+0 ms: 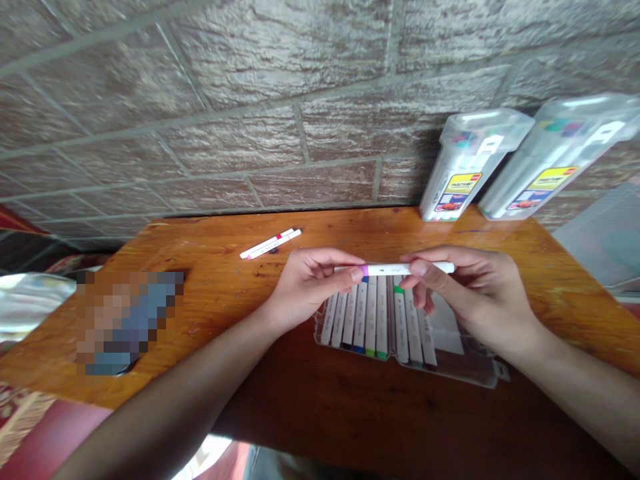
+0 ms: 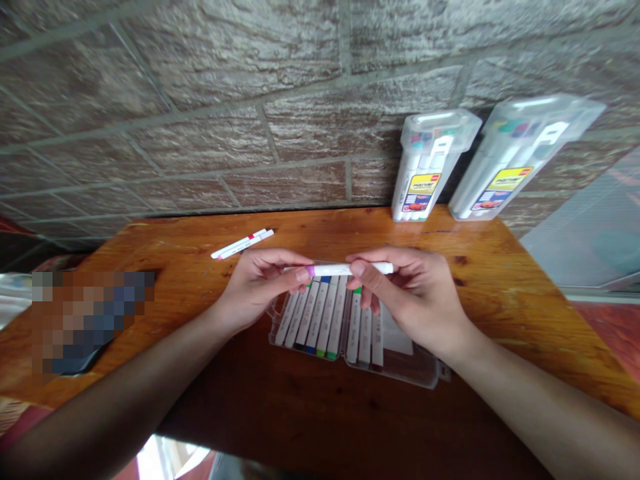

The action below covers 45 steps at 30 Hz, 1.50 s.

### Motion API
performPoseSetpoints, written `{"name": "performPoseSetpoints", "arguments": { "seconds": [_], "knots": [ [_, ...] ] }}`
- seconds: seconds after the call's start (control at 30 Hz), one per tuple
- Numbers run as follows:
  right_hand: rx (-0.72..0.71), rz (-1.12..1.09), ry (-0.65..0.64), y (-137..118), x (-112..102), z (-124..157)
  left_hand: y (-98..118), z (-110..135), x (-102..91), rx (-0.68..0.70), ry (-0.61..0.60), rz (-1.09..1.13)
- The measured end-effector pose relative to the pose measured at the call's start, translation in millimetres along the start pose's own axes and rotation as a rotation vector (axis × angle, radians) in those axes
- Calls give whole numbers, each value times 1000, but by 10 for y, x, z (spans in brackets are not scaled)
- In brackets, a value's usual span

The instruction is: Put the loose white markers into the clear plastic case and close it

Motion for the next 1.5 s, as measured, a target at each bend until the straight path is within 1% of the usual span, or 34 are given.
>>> {"name": "performPoseSetpoints", "arguments": {
  "seconds": [0.3, 0.6, 0.73, 0.97, 1.07, 1.2, 1.27, 1.37, 1.5],
  "knots": [
    [-9, 17, -5, -25, 13, -16, -12, 15, -24, -5, 16, 18],
    [-37, 35, -24, -4, 17, -8, 34, -17, 34, 37, -11, 93],
    [-70, 106, -13, 6, 3, 3, 21, -3, 58, 23, -18, 97],
    [-265, 368, 29, -108, 51, 111, 18, 55, 111, 24, -31, 43],
    [-370, 467, 52, -180, 98, 188, 37, 81, 161, 55, -51, 29],
    [-479, 589, 29, -253, 209, 293, 100, 130, 232, 129, -70, -33],
    [-520, 621, 30, -282, 240, 329, 130, 155, 256, 158, -74, -68],
    [-561, 646, 30, -302, 266, 351, 145, 185, 277, 166, -88, -107],
    [-573, 662, 29, -301, 279, 347, 148, 206, 282, 169, -113, -148]
  ]
}}
Point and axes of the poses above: each hand's wrist, its own z-axis away from the middle knuckle, its own x-axis out of the palm, y = z × x, the point moved 9 cm from there along -z, towards the middle knuckle, and after that the axes turned 12 degrees about x, right-handed, at the moved point
